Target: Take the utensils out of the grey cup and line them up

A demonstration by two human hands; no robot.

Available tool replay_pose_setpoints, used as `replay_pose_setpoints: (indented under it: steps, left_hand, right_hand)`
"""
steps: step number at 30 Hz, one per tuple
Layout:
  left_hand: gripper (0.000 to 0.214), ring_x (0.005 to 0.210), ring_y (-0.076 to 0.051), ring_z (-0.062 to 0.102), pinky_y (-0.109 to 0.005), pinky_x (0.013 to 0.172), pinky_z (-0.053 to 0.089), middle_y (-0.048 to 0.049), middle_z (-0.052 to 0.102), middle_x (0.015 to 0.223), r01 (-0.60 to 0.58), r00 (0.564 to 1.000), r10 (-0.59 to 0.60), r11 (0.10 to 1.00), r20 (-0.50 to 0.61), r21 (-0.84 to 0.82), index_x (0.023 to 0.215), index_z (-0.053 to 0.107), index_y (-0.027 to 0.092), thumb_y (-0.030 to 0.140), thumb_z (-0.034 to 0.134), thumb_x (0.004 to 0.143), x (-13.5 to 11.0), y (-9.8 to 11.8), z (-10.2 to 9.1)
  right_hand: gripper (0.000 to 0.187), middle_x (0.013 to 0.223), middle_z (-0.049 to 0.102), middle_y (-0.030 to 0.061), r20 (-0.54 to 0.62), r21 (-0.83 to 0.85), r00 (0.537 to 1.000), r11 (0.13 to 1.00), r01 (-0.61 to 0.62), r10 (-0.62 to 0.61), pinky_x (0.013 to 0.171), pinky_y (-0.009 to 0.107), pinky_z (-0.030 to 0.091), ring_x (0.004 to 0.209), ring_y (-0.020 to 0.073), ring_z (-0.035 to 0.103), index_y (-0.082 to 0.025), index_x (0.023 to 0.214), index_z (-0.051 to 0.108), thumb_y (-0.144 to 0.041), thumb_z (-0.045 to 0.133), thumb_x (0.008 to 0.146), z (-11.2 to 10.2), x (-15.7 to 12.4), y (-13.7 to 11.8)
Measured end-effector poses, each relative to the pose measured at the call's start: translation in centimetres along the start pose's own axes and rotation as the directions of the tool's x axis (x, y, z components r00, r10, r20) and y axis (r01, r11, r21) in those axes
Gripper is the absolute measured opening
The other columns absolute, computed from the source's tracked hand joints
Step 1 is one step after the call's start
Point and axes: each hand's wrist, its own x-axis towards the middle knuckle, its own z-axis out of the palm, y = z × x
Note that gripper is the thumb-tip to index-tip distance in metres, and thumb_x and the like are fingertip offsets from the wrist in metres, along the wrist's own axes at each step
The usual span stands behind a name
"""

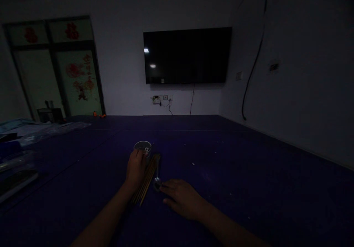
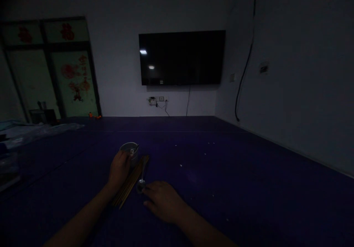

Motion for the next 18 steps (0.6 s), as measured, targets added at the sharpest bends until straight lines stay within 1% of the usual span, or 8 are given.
replay_pose_setpoints:
  steps: [4,7,10,13,15,18]
  left_hand:
    - [0.019,0.086,-0.022,0.059,-0.036,0.075,0.049,-0.0073,0.061,0.090,0.012,0.999,-0.012,1.000,-0.033,0.004,0.089,0.059,0.020,0.027,0.041,0.089,0.2,-0.4,-0.1]
    - [0.018,0.086,-0.022,0.060,-0.037,0.076,0.049,-0.0070,0.062,0.088,0.048,0.998,-0.048,0.999,-0.049,-0.009,0.092,0.057,0.020,0.030,0.043,0.088,0.3,-0.7,0.1]
    - [0.024,0.089,-0.024,0.061,-0.039,0.078,0.050,-0.0093,0.063,0.095,0.092,0.994,-0.092,0.996,-0.067,-0.005,0.103,0.055,0.018,0.033,0.044,0.088,0.3,-0.8,0.2]
    - [0.032,0.098,-0.024,0.059,-0.040,0.084,0.048,-0.0110,0.062,0.106,0.079,0.995,-0.078,0.997,-0.064,0.002,0.114,0.053,0.017,0.035,0.044,0.088,0.4,-0.6,-0.1]
    - [0.033,0.099,-0.024,0.059,-0.039,0.086,0.048,-0.0100,0.062,0.106,0.074,0.996,-0.073,0.997,-0.059,0.024,0.114,0.054,0.019,0.037,0.045,0.089,0.5,-0.4,-0.5]
    - [0.031,0.096,-0.023,0.059,-0.036,0.083,0.048,-0.0089,0.062,0.101,0.105,0.994,-0.103,0.989,-0.032,0.105,0.108,0.059,0.020,0.040,0.046,0.088,0.4,0.0,-0.9]
  right_hand:
    - [0.040,0.129,0.056,0.0081,-0.006,-0.009,1.000,1.000,0.002,-0.002,0.099,0.037,0.037,0.117,0.0231,0.050,-0.021,0.128,0.051,-0.030,0.047,0.089,0.1,0.0,0.0]
    - [0.041,0.128,0.056,0.0079,-0.001,-0.002,1.000,1.000,0.011,-0.011,0.099,0.037,0.037,0.116,0.0227,0.050,-0.021,0.128,0.051,-0.030,0.047,0.089,0.0,0.0,0.1]
    - [0.041,0.128,0.057,0.0079,-0.001,0.007,1.000,1.000,0.010,-0.010,0.099,0.036,0.036,0.116,0.0222,0.050,-0.021,0.128,0.051,-0.031,0.047,0.089,0.0,0.0,0.1]
    - [0.040,0.127,0.057,0.0080,-0.001,0.000,1.000,1.000,0.003,-0.003,0.098,0.037,0.037,0.115,0.0224,0.051,-0.022,0.128,0.051,-0.032,0.046,0.089,-0.1,0.0,0.1]
    - [0.040,0.128,0.057,0.0077,0.002,-0.001,1.000,1.000,0.010,-0.010,0.097,0.037,0.038,0.115,0.0223,0.051,-0.022,0.128,0.050,-0.031,0.046,0.089,-0.2,0.0,0.0]
    - [0.040,0.127,0.057,0.0072,-0.001,0.002,1.000,1.000,0.009,-0.009,0.097,0.037,0.038,0.115,0.0221,0.051,-0.022,0.128,0.050,-0.030,0.047,0.089,-0.3,0.0,-0.1]
